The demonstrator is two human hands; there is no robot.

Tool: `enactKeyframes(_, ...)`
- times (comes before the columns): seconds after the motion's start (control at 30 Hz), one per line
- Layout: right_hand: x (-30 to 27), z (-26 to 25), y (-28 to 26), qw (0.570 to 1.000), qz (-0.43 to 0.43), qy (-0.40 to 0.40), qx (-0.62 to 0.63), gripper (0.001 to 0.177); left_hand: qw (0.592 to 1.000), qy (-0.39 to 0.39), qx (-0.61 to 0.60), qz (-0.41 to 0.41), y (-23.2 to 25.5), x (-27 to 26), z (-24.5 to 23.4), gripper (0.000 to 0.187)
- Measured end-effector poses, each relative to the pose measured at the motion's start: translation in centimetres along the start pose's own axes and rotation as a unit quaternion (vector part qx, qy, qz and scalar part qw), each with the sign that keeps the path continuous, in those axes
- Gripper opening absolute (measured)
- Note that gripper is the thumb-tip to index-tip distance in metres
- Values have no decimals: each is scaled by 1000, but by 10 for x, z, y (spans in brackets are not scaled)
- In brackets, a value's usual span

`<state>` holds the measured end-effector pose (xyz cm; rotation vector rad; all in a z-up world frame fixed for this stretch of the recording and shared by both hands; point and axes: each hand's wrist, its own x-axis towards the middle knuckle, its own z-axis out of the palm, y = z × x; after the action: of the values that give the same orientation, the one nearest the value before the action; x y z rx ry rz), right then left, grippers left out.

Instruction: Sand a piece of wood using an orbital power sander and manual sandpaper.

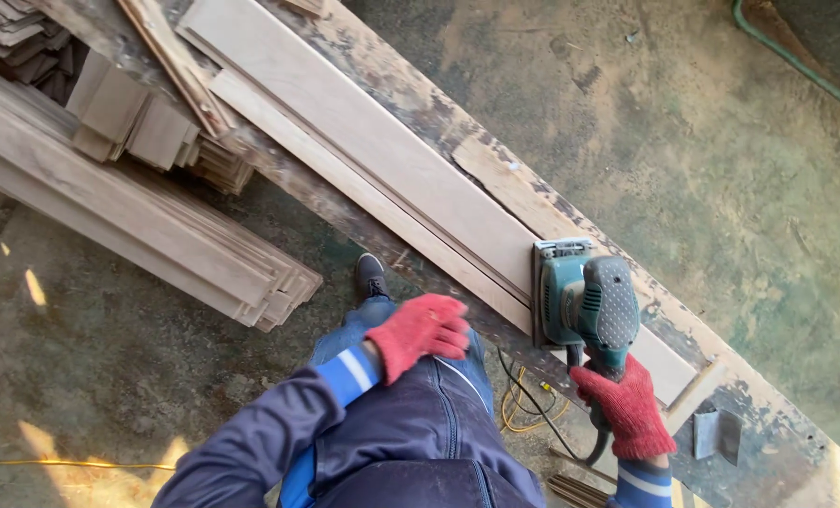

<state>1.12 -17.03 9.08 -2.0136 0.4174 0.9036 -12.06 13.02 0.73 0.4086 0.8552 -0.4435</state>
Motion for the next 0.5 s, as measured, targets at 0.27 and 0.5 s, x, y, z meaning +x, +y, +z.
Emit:
enactKeyframes(0.27, 23, 91, -65, 991, -40, -9, -126, 52, 942, -182, 280, 32, 16, 28, 61, 50)
enactKeyframes(0.5, 36, 158, -141, 969, -35, -15, -243, 30, 995, -73, 48, 38, 41, 46, 63, 83)
